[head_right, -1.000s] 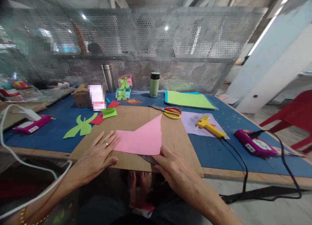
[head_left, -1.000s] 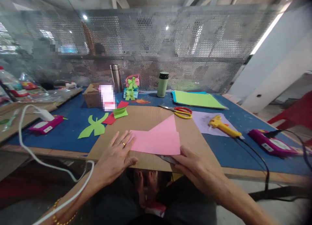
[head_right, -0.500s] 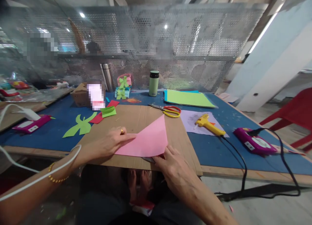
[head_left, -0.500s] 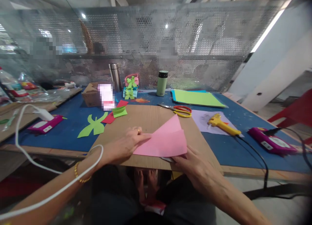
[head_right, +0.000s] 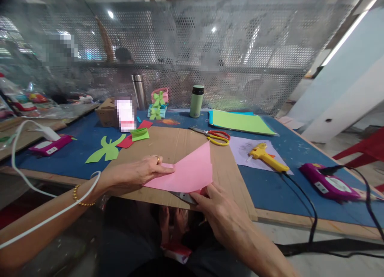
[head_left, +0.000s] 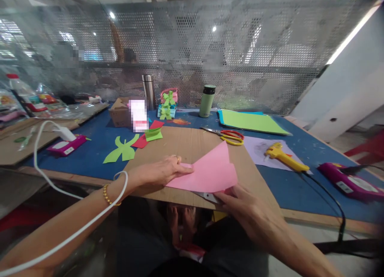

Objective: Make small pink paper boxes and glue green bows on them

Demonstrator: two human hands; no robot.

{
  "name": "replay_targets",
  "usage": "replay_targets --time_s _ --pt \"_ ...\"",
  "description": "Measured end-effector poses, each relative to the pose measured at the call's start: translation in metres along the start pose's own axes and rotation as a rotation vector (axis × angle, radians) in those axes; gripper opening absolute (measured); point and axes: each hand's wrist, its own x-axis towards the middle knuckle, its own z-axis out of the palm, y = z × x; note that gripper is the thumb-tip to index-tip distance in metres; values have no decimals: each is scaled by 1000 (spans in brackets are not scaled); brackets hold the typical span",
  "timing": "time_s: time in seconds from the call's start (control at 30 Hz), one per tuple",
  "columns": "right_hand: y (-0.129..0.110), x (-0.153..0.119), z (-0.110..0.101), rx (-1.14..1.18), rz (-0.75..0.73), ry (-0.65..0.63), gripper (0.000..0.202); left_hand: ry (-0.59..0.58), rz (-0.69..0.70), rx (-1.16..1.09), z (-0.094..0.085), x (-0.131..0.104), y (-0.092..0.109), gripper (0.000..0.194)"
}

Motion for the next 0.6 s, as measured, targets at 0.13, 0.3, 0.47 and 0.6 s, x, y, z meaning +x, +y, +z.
replay_targets --time_s 0.13,0.3,0.47,0.6 --pt "-6 11 6 -20 22 -35 31 -59 27 -77 1 3 -8 41" --pt "-11 17 7 -21 -1 -63 31 -39 54 -42 5 5 -12 42" --pt "-12 13 3 11 7 -79 32 -48 44 -37 5 7 -13 44" --pt "-18 23 9 8 -21 7 32 -56 88 -51 5 8 -16 42"
